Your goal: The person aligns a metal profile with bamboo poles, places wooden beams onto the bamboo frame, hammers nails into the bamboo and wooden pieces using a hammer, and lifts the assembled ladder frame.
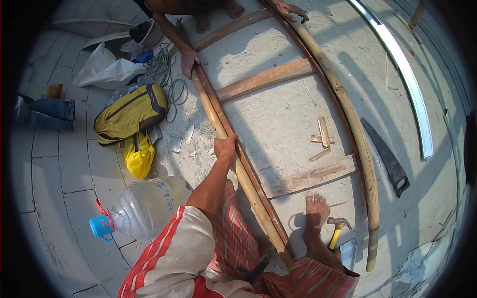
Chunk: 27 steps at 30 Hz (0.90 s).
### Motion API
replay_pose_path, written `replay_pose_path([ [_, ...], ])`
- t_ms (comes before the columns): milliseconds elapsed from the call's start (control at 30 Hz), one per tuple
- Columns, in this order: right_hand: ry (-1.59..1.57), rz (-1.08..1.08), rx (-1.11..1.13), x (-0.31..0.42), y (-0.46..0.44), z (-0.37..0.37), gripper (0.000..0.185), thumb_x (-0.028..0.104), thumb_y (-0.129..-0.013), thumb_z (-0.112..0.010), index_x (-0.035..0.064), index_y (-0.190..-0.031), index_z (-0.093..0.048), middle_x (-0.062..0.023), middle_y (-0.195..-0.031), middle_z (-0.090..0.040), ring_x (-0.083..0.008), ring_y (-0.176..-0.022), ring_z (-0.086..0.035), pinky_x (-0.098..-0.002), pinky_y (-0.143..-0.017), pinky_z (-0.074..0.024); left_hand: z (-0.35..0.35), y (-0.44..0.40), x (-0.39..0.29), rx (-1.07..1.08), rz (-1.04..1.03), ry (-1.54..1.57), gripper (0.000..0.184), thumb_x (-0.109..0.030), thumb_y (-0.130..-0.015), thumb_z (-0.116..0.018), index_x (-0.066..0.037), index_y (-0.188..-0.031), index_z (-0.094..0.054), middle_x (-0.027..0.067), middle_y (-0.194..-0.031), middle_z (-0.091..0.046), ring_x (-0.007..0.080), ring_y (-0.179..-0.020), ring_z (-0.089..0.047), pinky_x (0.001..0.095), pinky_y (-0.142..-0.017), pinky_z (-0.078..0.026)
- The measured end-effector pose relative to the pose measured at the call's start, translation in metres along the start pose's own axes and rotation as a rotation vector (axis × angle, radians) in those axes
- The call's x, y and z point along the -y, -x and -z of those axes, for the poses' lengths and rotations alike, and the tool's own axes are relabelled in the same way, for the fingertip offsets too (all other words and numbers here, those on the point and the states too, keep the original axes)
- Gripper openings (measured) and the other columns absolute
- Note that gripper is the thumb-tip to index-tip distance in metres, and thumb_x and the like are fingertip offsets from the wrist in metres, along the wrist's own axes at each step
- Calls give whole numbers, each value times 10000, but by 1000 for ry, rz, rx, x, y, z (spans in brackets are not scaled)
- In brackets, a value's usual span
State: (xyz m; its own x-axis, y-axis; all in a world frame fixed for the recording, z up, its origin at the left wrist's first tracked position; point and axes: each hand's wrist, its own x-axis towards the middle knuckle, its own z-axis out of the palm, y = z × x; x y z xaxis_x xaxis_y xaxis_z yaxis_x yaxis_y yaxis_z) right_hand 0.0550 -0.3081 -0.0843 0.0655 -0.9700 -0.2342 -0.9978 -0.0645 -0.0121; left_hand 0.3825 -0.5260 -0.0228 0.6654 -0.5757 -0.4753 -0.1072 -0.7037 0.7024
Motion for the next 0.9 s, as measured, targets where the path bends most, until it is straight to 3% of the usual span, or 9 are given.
replay_pose_path([
  [133, -17, -89, 44, -1, 3, -17, 281, 243, -942, -475, 149, -1173, -604, -62, -1193, -638, -256, -1068, -600, -439, -837, -487, -8, -22, 25, -85, -65, 38, 396, -231, -683, -766, 92, -854, -614, 174, -764, -667, 273, -690, -651, 374, -683, -508],
  [200, -18, -73, 63, -1, -1, -12, 286, 253, -946, -471, 138, -1165, -616, -70, -1205, -636, -258, -1084, -597, -440, -845, -485, -9, -28, 31, -88, -94, 31, 258, -139, -723, -750, 78, -810, -640, 110, -717, -647, 200, -591, -608, 351, -545, -480],
  [300, -86, -93, 148, 4, -7, 7, 366, 329, -960, -462, 97, -1198, -615, -87, -1254, -617, -259, -1145, -571, -444, -919, -450, -2, 1, 3, -74, -81, -31, 251, -135, -727, -745, 71, -828, -642, 100, -716, -645, 196, -583, -606, 349, -537, -480],
  [367, -214, -351, 305, 8, -12, 8, 436, 381, -961, -457, 91, -1263, -580, -96, -1283, -601, -248, -1188, -545, -433, -991, -401, -2, -6, 10, -52, -89, -12, 252, -136, -728, -744, 69, -834, -642, 101, -718, -645, 192, -579, -605, 345, -539, -482],
  [500, -236, -383, 395, 8, -12, 4, 493, 411, -956, -461, 96, -1329, -529, -89, -1351, -553, -221, -1235, -507, -431, -1036, -357, -4, -3, 9, -64, -80, 45, 252, -135, -732, -741, 72, -830, -638, 106, -719, -641, 191, -570, -601, 340, -532, -484],
  [600, -341, -378, 236, 10, -2, -12, 343, 334, -957, -437, 161, -1209, -593, -77, -1275, -588, -239, -1212, -512, -436, -997, -396, -4, -3, 9, -47, -87, 86, 252, -123, -735, -738, 84, -834, -632, 111, -723, -638, 194, -575, -602, 342, -526, -487],
  [767, -13, -68, 184, 3, 4, 6, 332, 150, -909, -495, 162, -1234, -563, -47, -1339, -550, -233, -1249, -484, -411, -1004, -392, -3, -2, 6, -12, -67, 70, 260, -105, -737, -733, 97, -858, -625, 112, -732, -636, 196, -579, -602, 343, -521, -489],
  [833, -144, -97, 108, -3, 24, -61, 301, 152, -899, -505, 165, -1188, -587, -44, -1312, -570, -238, -1218, -512, -409, -975, -416, -6, -3, 7, -19, -73, 89, 263, -102, -737, -732, 99, -866, -623, 112, -733, -636, 197, -579, -602, 342, -520, -488],
  [900, -274, -120, 45, -3, 24, -59, 272, 154, -888, -514, 167, -1142, -611, -41, -1284, -590, -243, -1186, -539, -406, -945, -440, -6, -5, 9, -31, -66, 133, 254, -98, -740, -730, 90, -875, -627, 107, -739, -633, 199, -590, -595, 342, -541, -486],
])
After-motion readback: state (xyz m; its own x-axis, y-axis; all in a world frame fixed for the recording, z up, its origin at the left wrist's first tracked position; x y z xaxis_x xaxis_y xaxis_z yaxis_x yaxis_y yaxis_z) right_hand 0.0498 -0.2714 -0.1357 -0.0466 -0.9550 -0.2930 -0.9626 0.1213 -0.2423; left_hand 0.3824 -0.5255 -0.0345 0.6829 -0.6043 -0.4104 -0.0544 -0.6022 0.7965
